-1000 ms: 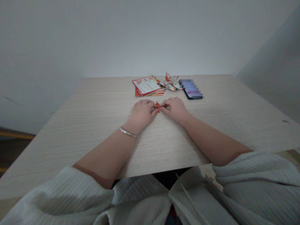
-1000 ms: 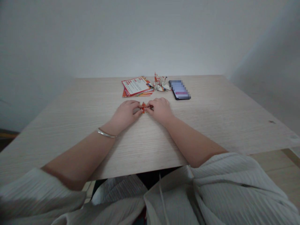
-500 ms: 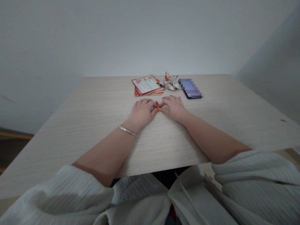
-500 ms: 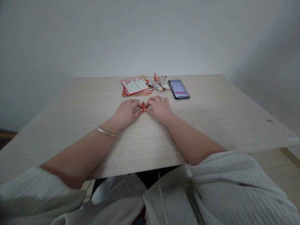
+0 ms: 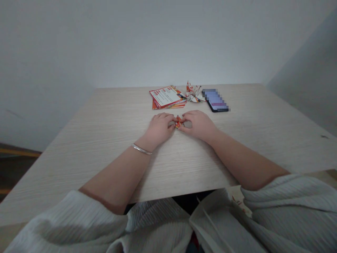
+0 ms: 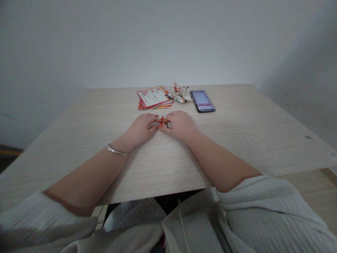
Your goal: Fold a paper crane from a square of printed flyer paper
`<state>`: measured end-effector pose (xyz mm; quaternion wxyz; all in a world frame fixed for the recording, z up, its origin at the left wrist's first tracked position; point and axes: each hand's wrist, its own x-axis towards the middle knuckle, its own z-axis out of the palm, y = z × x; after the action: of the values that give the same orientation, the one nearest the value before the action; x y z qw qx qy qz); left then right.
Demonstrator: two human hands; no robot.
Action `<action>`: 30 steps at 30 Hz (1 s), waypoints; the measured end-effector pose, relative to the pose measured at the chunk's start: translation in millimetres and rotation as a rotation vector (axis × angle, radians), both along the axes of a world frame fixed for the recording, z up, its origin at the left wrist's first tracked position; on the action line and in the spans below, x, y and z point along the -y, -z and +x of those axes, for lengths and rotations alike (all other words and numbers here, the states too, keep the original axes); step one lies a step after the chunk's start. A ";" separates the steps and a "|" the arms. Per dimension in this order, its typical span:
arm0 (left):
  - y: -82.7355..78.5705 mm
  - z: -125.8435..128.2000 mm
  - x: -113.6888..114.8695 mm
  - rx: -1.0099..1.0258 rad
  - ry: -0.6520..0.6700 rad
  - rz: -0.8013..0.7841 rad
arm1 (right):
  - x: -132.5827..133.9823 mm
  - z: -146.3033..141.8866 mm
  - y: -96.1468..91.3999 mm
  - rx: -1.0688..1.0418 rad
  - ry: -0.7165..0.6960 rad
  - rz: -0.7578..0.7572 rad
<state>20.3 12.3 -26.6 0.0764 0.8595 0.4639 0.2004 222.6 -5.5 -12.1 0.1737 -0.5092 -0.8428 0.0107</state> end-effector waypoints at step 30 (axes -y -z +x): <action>-13.4 11.9 12.1 0.557 -0.227 -0.187 | -4.4 -8.6 7.0 -0.841 0.101 -0.166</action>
<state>32.3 0.2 -13.2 0.2564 0.7035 0.5346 0.3918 214.0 -1.1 -19.1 0.4611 -0.5135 -0.6688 0.2765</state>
